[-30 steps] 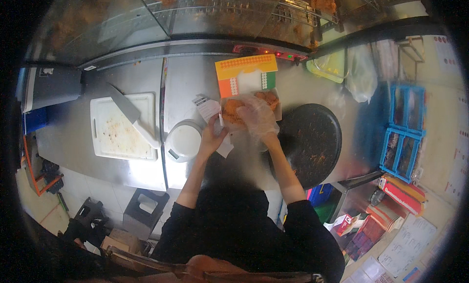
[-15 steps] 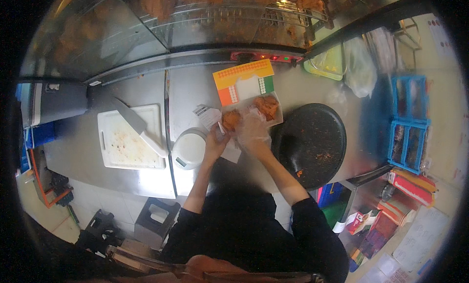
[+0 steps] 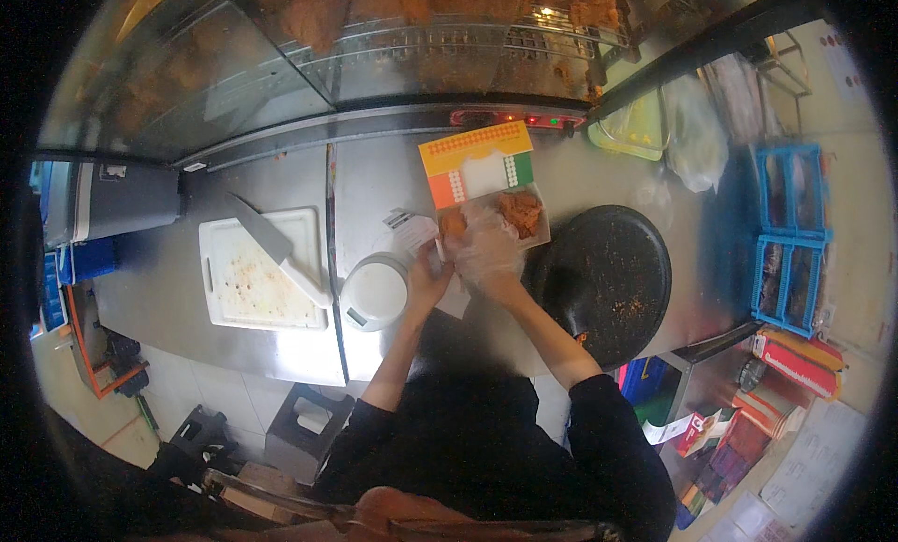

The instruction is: The person packs fried chicken pieces from a heated display case into a paper box, then places the box into a plastic bag along with a receipt and a small red packet. The person handles the items by hand and uses a plastic bag to complete the order.

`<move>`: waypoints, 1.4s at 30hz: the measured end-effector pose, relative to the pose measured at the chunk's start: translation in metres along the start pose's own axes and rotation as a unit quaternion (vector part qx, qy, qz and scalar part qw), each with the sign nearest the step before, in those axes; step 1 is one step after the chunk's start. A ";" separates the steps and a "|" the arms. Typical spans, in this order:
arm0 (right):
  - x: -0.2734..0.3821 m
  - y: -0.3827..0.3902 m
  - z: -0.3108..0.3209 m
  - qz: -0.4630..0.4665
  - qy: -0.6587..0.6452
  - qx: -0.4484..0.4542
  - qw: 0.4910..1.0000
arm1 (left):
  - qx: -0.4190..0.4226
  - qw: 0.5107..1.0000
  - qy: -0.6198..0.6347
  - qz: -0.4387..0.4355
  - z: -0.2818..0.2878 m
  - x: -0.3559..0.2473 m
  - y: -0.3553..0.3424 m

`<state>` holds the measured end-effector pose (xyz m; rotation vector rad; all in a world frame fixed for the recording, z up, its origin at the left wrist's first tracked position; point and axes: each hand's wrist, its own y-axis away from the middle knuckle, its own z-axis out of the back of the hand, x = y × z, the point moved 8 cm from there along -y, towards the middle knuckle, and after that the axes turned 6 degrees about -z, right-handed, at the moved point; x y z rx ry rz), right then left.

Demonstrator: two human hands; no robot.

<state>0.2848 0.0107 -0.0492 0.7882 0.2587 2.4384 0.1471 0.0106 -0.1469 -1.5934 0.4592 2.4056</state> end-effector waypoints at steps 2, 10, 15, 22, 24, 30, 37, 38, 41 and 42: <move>0.006 0.003 0.002 0.059 0.053 -0.042 0.996 | 0.012 1.000 -0.003 -0.010 0.000 0.003 -0.001; -0.030 -0.020 0.000 0.083 0.006 0.037 0.996 | 0.058 0.995 0.073 0.032 0.006 0.012 -0.008; -0.021 -0.019 -0.008 0.079 0.033 0.061 0.994 | -0.043 0.996 0.081 0.003 0.066 -0.033 -0.032; -0.108 -0.018 0.090 -0.067 -0.341 -0.106 0.932 | -0.152 0.921 0.069 -0.351 0.132 -0.195 -0.081; -0.143 -0.011 0.107 -0.098 -0.481 -0.150 0.858 | -0.172 0.874 -0.089 -0.446 0.125 -0.224 -0.120; -0.170 0.000 0.089 -0.053 -0.408 -0.060 0.909 | -0.314 0.684 -0.414 -0.512 0.082 -0.222 -0.227; -0.194 0.018 0.060 -0.087 -0.545 -0.083 0.830 | -0.286 0.709 -0.337 -0.549 0.028 -0.221 -0.240; -0.187 0.018 0.060 -0.074 -0.516 -0.077 0.850 | -0.296 0.682 -0.352 -0.568 0.009 -0.230 -0.236; -0.162 0.008 0.064 -0.078 -0.324 -0.073 0.940 | -0.174 0.758 -0.271 -0.567 -0.048 -0.258 -0.228; -0.153 0.002 0.065 -0.083 -0.212 -0.067 0.971 | -0.148 0.787 -0.175 -0.573 -0.053 -0.271 -0.215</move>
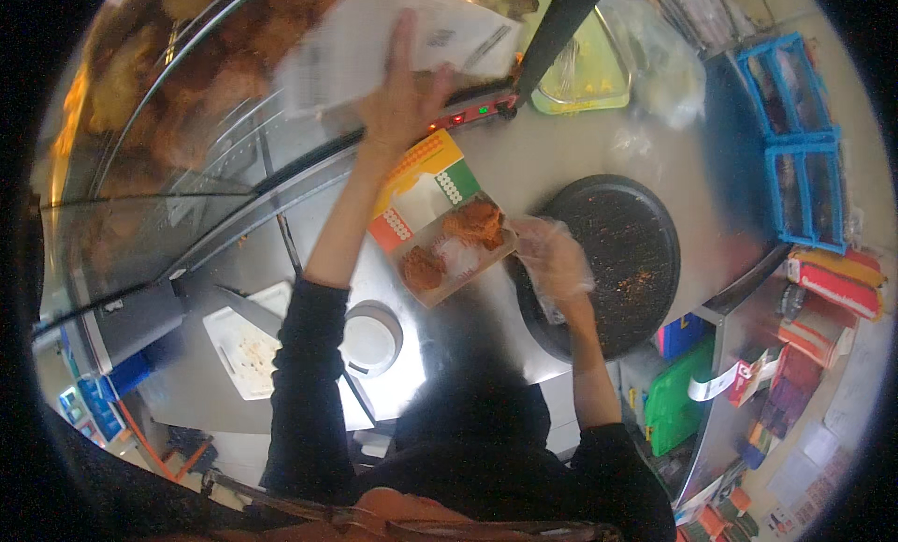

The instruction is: The person packs fried chicken pieces from a heated display case into a paper box, then places the box into a plastic bag along with a receipt and a small red packet. The person handles the items by hand and uses a plastic bag to complete the order.

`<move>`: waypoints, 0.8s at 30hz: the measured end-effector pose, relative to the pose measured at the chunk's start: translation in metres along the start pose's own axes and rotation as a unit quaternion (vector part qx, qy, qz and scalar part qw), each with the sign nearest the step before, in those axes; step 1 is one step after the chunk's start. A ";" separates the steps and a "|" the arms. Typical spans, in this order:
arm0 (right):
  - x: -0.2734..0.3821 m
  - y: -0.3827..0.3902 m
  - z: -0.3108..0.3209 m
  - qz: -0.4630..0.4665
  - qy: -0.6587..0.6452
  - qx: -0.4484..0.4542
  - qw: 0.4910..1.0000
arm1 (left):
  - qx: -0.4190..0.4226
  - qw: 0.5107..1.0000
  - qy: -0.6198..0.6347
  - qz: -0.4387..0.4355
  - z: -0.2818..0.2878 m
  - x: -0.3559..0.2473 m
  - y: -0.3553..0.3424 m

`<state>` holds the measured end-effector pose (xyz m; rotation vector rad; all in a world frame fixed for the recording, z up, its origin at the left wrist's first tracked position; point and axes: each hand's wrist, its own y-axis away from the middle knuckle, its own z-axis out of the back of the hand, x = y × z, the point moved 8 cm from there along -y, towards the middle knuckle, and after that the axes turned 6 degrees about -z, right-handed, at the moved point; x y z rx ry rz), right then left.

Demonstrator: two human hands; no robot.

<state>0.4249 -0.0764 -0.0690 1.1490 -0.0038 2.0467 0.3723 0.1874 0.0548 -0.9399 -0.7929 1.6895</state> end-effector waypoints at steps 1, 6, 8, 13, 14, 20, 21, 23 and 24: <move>0.015 -0.005 -0.001 0.035 0.115 -0.016 0.993 | 0.000 0.996 0.083 0.022 0.007 -0.016 -0.009; 0.054 -0.032 -0.020 0.083 0.170 0.006 0.982 | 0.050 0.914 0.183 0.358 0.174 -0.057 0.056; 0.069 -0.034 -0.037 0.148 0.213 0.028 0.965 | 0.207 0.837 0.089 0.499 0.213 -0.049 0.124; 0.083 -0.034 -0.071 0.181 0.303 0.012 0.936 | 0.392 0.792 0.099 0.458 0.133 -0.070 0.257; 0.080 -0.037 -0.073 0.144 0.315 -0.001 0.938 | 0.346 0.806 0.085 0.472 0.117 -0.069 0.273; 0.073 -0.040 -0.065 0.032 0.311 -0.117 0.943 | 0.250 0.802 0.136 0.525 0.078 -0.053 0.312; 0.069 -0.038 -0.063 -0.003 0.297 -0.109 0.949 | 0.210 0.829 0.136 0.501 0.084 -0.049 0.301; 0.070 -0.033 -0.060 -0.019 0.286 -0.099 0.953 | 0.231 0.843 0.080 0.480 0.091 -0.042 0.288; 0.074 -0.030 -0.060 -0.003 0.290 -0.096 0.952 | 0.252 0.843 0.079 0.468 0.088 -0.041 0.283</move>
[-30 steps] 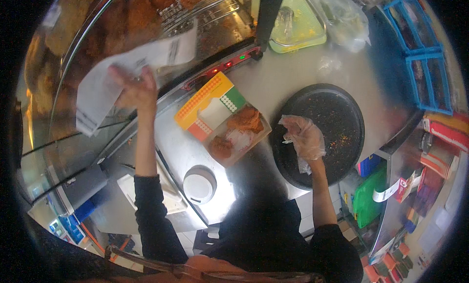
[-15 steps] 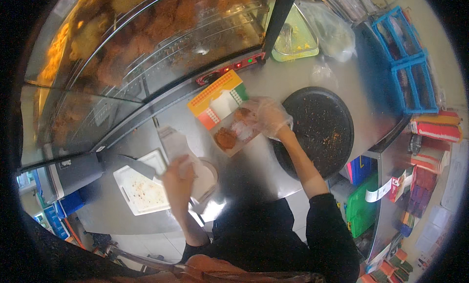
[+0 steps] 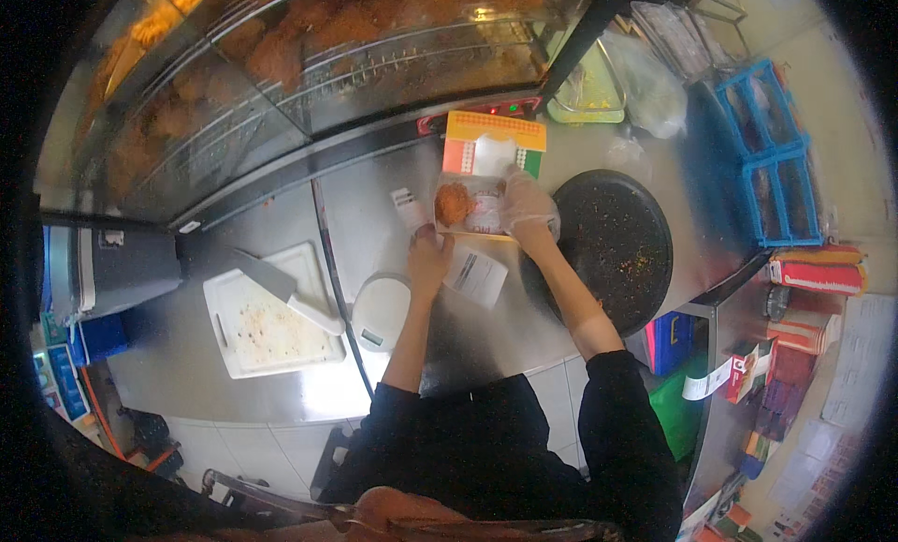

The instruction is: The person packs fried chicken pieces from a heated display case into a paper box, then places the box into a plastic bag along with a receipt and a small red packet. The person handles the items by hand and uses a plastic bag to complete the order.

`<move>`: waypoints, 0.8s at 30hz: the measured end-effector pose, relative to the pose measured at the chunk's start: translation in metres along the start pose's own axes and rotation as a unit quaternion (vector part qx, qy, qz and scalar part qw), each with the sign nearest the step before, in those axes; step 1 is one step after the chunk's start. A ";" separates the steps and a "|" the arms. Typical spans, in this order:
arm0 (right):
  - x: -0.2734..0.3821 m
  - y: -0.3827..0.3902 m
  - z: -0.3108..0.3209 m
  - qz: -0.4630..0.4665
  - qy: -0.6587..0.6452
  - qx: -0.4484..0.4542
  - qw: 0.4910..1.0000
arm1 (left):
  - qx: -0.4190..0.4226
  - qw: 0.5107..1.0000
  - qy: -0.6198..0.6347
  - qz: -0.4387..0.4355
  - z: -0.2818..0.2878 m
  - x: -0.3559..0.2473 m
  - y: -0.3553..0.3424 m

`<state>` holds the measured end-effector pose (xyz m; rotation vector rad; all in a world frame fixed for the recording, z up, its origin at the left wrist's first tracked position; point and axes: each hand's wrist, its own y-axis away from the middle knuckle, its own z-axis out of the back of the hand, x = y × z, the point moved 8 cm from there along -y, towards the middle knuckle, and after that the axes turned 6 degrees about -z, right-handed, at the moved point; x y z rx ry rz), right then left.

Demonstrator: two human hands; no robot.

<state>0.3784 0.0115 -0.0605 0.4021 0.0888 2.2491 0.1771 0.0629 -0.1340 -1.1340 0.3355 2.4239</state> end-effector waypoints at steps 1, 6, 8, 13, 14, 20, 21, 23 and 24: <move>0.004 0.002 0.003 0.018 0.000 0.001 1.000 | -0.001 0.999 0.006 0.033 0.003 0.004 -0.003; 0.013 -0.001 0.007 0.023 0.095 0.005 0.995 | -0.033 0.997 0.056 0.043 0.004 0.007 -0.023; 0.012 -0.006 0.002 0.008 0.089 0.018 0.996 | 0.001 0.995 0.063 0.074 -0.009 0.017 -0.031; 0.012 -0.008 -0.007 0.007 0.030 0.057 0.998 | -0.002 0.987 0.144 0.067 -0.026 0.034 -0.027; 0.014 -0.005 -0.007 0.002 0.044 0.075 0.996 | -0.003 0.979 0.185 0.086 -0.028 0.038 -0.021; 0.078 0.025 0.004 0.139 -0.058 0.112 0.982 | -0.013 0.988 0.135 0.074 0.014 0.021 0.013; 0.085 0.027 -0.002 0.140 -0.067 0.145 0.977 | -0.009 0.990 0.130 0.047 0.025 0.013 0.014; 0.094 0.029 -0.016 0.134 -0.077 0.198 0.968 | 0.024 0.992 0.103 0.073 0.041 0.014 0.019; 0.095 0.030 -0.024 0.128 -0.079 0.219 0.964 | 0.027 0.993 0.086 0.071 0.049 0.014 0.020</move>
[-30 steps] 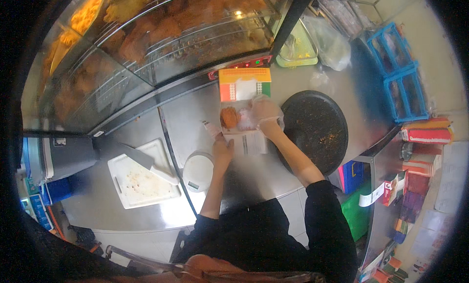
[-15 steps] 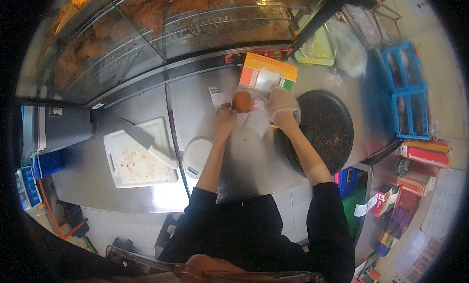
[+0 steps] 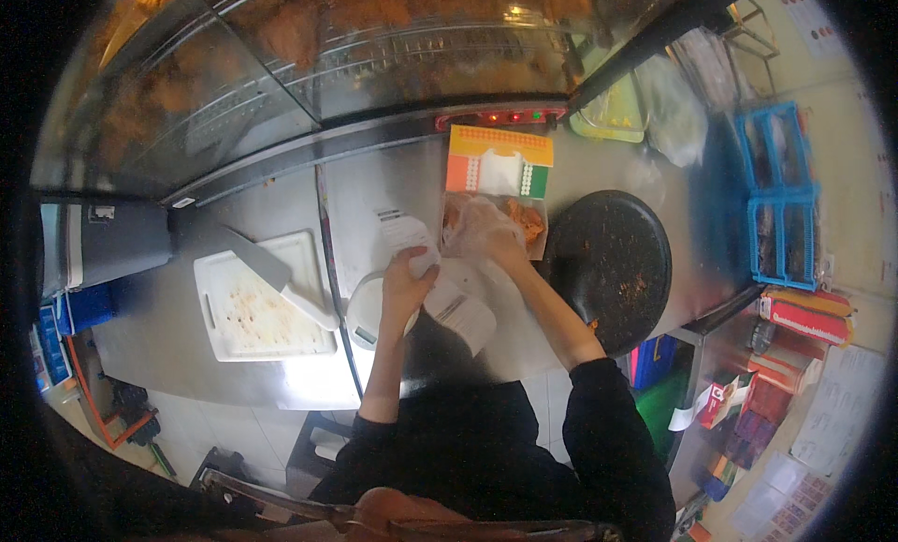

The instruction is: The person packs fried chicken pieces from a heated display case into a paper box, then places the box into a plastic bag along with a receipt and a small red packet. The person handles the items by hand and uses a plastic bag to complete the order.

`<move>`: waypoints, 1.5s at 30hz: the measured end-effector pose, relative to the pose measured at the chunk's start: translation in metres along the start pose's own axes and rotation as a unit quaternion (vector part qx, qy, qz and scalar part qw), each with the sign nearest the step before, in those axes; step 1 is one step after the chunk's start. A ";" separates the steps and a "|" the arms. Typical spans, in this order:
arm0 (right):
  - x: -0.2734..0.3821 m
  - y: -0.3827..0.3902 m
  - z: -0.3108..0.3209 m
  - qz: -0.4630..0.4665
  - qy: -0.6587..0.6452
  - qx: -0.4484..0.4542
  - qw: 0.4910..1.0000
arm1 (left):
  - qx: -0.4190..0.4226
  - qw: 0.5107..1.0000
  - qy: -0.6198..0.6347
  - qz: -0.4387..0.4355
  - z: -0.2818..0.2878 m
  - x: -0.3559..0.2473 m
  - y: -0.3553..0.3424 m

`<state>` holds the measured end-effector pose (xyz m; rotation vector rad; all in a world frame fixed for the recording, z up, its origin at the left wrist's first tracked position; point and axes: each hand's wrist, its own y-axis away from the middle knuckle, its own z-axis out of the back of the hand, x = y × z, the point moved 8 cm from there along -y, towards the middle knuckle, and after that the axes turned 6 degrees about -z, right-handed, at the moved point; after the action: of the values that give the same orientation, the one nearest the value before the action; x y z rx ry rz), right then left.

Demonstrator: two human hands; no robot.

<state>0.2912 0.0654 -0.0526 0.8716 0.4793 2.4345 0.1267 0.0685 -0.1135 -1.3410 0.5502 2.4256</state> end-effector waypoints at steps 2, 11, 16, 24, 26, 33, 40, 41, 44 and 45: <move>-0.008 -0.002 -0.011 -0.040 -0.020 -0.020 0.999 | -0.016 0.999 0.021 -0.028 0.011 -0.003 0.001; -0.049 0.049 0.031 0.021 -0.022 -0.346 0.938 | 0.027 0.994 -0.097 -0.046 -0.027 0.000 -0.045; -0.153 0.010 0.031 -0.141 0.163 -0.210 0.954 | 0.131 0.987 -0.059 -0.073 -0.043 0.007 -0.068; -0.144 -0.010 0.046 -0.130 0.076 -0.315 0.937 | 0.080 0.995 0.050 0.010 -0.016 -0.008 -0.043; -0.135 0.018 0.056 -0.111 0.016 -0.282 0.953 | 0.037 0.998 0.038 -0.042 0.016 -0.046 -0.010; -0.218 0.209 0.033 -0.097 -0.485 -0.234 0.837 | 0.048 0.987 -0.125 -0.085 0.007 -0.201 0.178; -0.457 0.565 0.014 -0.276 -0.497 -0.413 0.711 | 0.326 0.909 -0.010 -0.258 -0.219 -0.305 0.361; -0.490 0.631 0.005 -0.359 -0.441 -0.489 0.662 | 0.406 0.886 0.004 -0.223 -0.252 -0.311 0.390; -0.541 0.769 -0.043 -0.292 -0.542 -0.597 0.514 | 0.408 0.840 0.032 -0.357 -0.311 -0.371 0.449; -0.581 0.822 -0.054 -0.341 -0.558 -0.637 0.409 | 0.440 0.820 0.080 -0.358 -0.350 -0.385 0.470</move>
<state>0.3626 -0.9377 0.0189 0.9081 -1.1761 0.4725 0.3705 -0.5424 0.1291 -1.0364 0.8613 1.1866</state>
